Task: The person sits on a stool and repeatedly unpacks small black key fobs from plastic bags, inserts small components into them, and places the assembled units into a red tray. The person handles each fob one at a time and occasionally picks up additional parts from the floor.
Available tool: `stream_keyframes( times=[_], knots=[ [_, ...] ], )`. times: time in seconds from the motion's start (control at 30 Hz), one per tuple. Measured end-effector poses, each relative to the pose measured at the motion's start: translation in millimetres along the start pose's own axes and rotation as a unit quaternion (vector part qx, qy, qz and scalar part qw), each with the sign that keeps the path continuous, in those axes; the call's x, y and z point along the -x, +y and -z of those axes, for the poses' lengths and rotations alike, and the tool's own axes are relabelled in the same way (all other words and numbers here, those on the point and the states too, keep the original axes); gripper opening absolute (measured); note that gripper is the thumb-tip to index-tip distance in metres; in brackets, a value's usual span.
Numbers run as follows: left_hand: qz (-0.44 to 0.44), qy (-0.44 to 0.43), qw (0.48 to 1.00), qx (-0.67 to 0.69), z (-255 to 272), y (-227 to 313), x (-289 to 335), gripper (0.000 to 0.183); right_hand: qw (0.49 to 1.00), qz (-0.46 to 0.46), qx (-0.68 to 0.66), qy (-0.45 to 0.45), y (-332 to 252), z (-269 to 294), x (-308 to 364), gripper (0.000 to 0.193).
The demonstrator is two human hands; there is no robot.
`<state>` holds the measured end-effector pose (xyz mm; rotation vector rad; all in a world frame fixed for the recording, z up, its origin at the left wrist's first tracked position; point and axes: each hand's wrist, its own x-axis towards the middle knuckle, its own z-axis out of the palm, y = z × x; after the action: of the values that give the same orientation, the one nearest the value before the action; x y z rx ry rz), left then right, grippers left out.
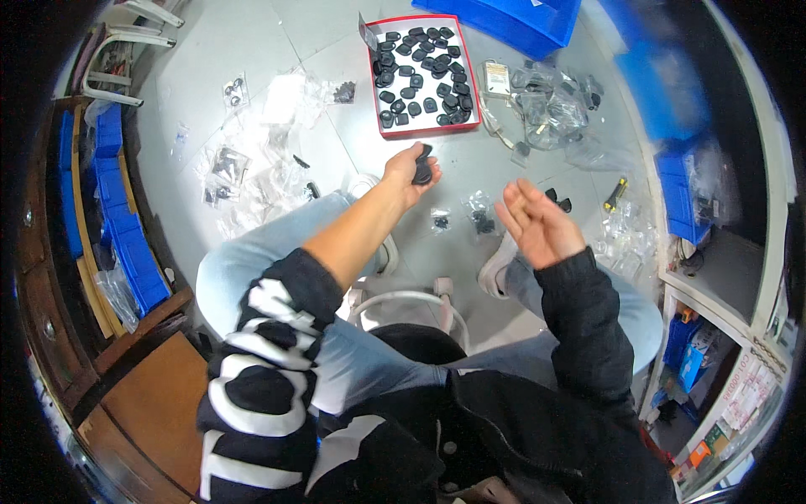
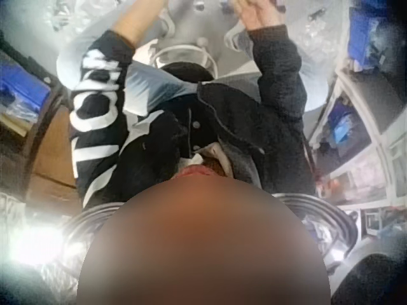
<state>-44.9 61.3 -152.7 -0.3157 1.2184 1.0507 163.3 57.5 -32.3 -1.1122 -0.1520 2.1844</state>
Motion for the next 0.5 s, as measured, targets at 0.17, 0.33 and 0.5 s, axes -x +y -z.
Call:
stream_keyframes(
  times=[0.17,0.33,0.5],
  knots=[
    [-0.050,0.008,0.993,0.111,9.9,21.4,-118.5,0.021,0.995,0.047,0.044,0.072,0.2,40.6,4.5,0.035],
    [-0.070,-0.011,0.992,0.104,5.6,55.6,-166.0,0.034,0.994,0.017,0.026,0.100,0.2,61.4,1.0,0.029],
    [-0.132,-0.056,0.981,0.128,20.1,67.6,-151.6,0.040,0.994,-0.001,0.064,0.087,8.4,70.9,-7.9,0.031]
  ],
)
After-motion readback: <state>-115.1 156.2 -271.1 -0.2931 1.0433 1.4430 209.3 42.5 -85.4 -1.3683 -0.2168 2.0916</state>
